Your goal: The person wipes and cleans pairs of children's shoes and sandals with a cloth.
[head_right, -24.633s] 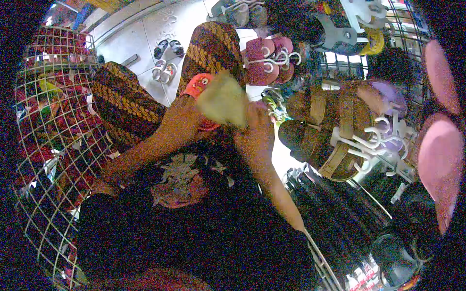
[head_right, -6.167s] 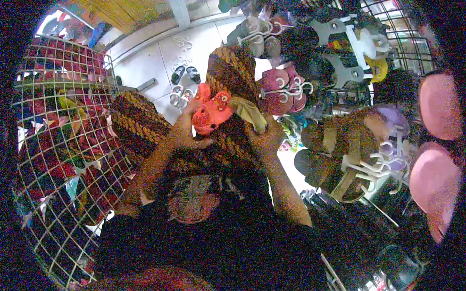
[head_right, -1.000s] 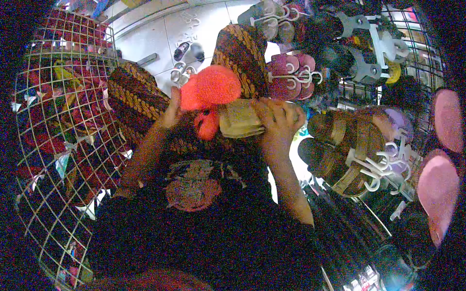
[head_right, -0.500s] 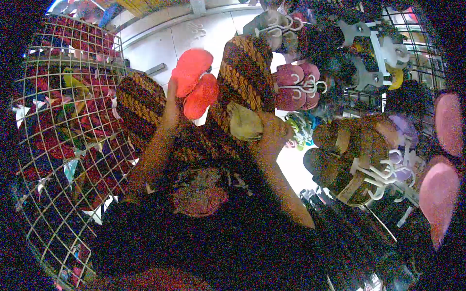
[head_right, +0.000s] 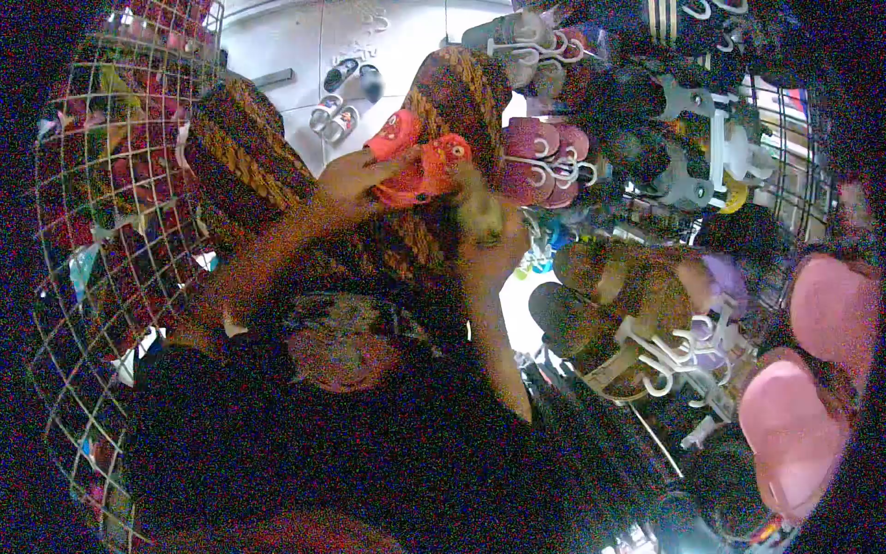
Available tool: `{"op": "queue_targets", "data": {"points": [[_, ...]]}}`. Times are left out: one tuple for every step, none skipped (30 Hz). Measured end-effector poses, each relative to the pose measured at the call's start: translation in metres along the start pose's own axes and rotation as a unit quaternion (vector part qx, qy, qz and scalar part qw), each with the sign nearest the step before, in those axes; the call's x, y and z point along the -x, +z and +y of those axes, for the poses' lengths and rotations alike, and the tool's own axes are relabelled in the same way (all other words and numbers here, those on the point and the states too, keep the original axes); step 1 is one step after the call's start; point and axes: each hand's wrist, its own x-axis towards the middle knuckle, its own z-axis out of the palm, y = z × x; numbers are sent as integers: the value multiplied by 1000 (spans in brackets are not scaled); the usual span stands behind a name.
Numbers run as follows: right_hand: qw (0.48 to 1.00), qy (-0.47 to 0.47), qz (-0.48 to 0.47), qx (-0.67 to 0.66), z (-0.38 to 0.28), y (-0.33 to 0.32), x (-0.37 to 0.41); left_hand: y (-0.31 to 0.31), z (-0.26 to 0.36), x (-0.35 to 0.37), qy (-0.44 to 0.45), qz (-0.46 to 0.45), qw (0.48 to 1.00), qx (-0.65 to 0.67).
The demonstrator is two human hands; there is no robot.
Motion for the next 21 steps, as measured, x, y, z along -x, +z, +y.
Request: {"op": "queue_targets", "data": {"points": [[997, 56, 55, -12, 10, 6, -1, 1, 0, 0, -18, -2, 1000, -10], [999, -4, 33, -9, 14, 4, 3, 1, -1, 0, -36, -22, 999, -15], [995, -84, 3, 46, 6, 0, 7, 3, -3, 0, -24, -8, 1000, -10], [981, -165, -19, 95, -3, -4, 10, 4, -7, 1, -10, 3, 1000, -6], [944, -260, -45, 196, -10, -8, 13, 6, -10, 2, 5, 10, 1000, -1], [965, -203, -40, 163, -4, -5, 13, 5, -11, 2, -3, 2, 1000, 1], [981, -145, -31, 127, 1, -1, 12, 5, -12, 1, -9, -6, 1000, 4], [998, -25, -4, 62, 6, 6, 7, 6, -12, 1, -17, -14, 1000, 8], [995, 96, 24, -5, 8, 9, 4, 2, -7, 1, -17, -34, 999, 8], [993, 110, 27, -43, 7, 8, 2, -7, -1, -2, -17, -52, 998, 6], [1000, 22, 21, -5, 5, 7, 2, -10, 0, -3, -14, -60, 998, 12], [997, -64, 14, 32, 3, 6, 3, -13, 0, -4, -10, -69, 997, 19], [987, -147, 9, 70, 3, 6, 6, -14, -3, -1, -1, -69, 997, 35], [986, -154, 22, 67, 4, 9, 8, -14, -5, 0, 9, -71, 996, 51], [984, -160, 36, 64, 8, 13, 10, -12, -6, 1, 4, -55, 996, 65], [983, -166, 51, 62, 13, 17, 11, -10, -6, 0, -1, -39, 996, 79], [981, -172, 66, 60, 15, 20, 12, -9, -7, 0, -5, -22, 995, 93], [982, -166, 69, 53, 16, 22, 11, -13, -6, -2, -10, -53, 995, 86], [984, -159, 70, 45, 17, 22, 10, -19, -4, -4, -15, -83, 993, 78], [985, -153, 72, 36, 18, 23, 10, -22, -3, -5, -20, -113, 991, 70], [987, -139, 76, 20, 19, 24, 11, -22, -2, -5, -15, -99, 993, 64]]}}
